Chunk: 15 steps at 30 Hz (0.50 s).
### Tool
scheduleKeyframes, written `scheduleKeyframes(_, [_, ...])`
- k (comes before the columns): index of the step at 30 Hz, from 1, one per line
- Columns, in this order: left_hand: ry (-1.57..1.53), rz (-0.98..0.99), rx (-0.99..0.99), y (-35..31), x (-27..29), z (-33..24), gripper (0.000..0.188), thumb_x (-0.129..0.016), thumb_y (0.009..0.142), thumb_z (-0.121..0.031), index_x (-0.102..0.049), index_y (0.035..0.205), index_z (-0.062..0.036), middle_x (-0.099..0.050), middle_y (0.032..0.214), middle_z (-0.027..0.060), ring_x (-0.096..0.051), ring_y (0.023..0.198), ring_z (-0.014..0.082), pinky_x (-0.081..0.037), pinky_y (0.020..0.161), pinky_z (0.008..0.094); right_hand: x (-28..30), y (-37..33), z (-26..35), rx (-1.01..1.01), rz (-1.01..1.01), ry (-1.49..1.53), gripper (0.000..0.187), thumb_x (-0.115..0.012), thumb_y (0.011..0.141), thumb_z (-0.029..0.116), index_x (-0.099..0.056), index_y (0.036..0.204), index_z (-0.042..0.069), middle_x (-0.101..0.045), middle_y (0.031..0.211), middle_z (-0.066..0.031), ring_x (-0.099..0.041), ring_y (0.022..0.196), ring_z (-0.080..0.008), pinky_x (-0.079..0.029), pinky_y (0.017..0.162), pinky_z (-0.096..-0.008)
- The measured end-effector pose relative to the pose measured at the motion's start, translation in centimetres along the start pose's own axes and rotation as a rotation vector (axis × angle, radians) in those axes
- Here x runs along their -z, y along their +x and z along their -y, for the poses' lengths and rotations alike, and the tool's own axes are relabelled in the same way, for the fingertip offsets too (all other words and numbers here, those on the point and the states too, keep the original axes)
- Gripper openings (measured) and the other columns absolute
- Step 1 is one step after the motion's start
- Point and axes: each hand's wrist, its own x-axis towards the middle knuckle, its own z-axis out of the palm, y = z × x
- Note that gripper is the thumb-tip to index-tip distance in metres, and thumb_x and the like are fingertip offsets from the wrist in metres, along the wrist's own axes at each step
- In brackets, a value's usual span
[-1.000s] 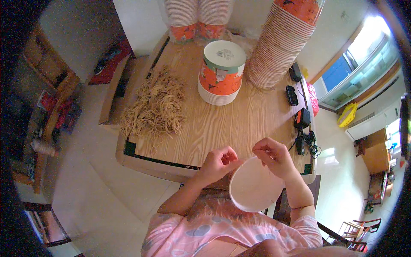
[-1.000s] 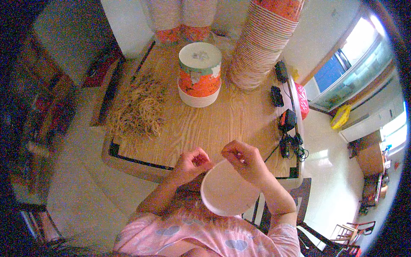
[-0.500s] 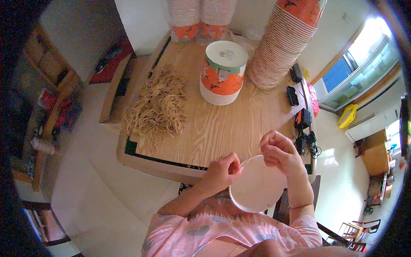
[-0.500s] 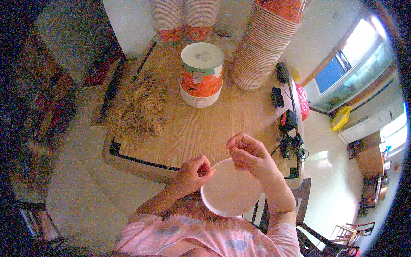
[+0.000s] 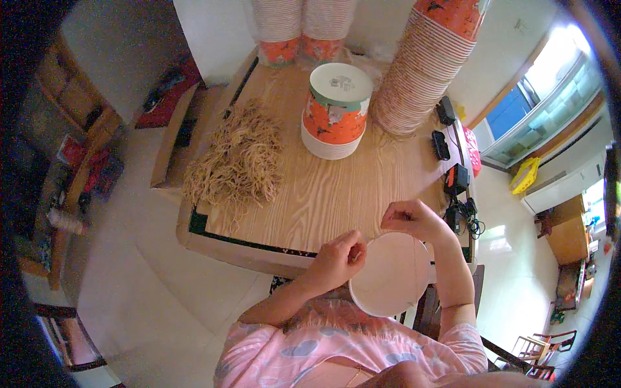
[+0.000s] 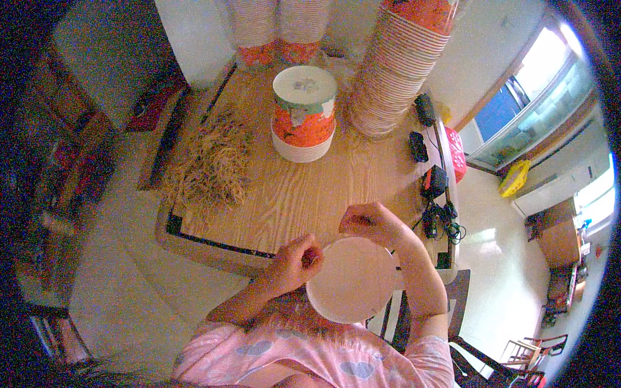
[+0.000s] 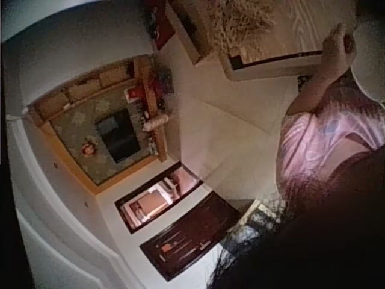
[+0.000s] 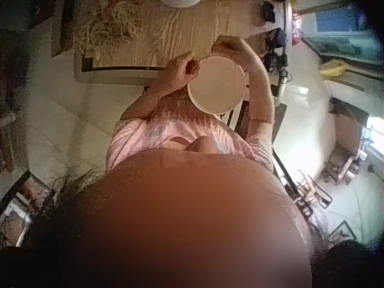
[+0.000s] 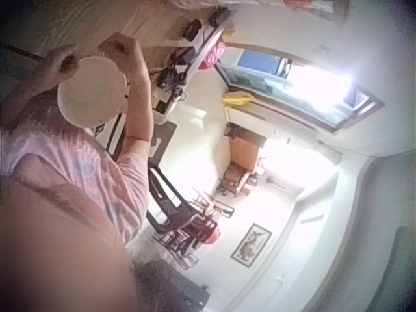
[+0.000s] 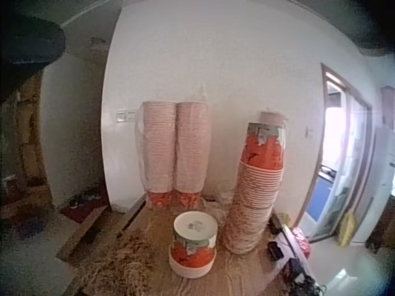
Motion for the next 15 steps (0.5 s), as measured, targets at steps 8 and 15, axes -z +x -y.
scheduleKeyframes(8, [0.015, 0.082, 0.103, 0.4, 0.1, -0.1, 0.017, -0.063, 0.076, -0.005, -0.048, 0.084, -0.0043, -0.054, 0.072, 0.0067, -0.057, 0.065, 0.0178, -0.047, 0.061, 0.0302, -1.9, 0.7, 1.0, 0.208, -0.235, -0.569, 0.007, -0.061, 0.077, 0.005, -0.059, 0.084, 0.005, -0.059, 0.076, -0.0092, -0.061, 0.066, -0.0252, -0.048, 0.058, -0.0317])
scheduleKeyframes(15, [-0.308, -0.104, 0.101, 0.8, -0.8, 3.3, 0.016, -0.060, 0.085, -0.015, -0.050, 0.088, -0.0038, -0.054, 0.068, 0.0032, -0.051, 0.060, 0.0094, -0.044, 0.056, 0.0279, -3.3, 0.3, 1.5, 0.272, -0.267, -0.379, 0.007, -0.058, 0.084, 0.012, -0.058, 0.085, 0.005, -0.060, 0.080, -0.0112, -0.061, 0.072, -0.0322, -0.050, 0.062, -0.0383])
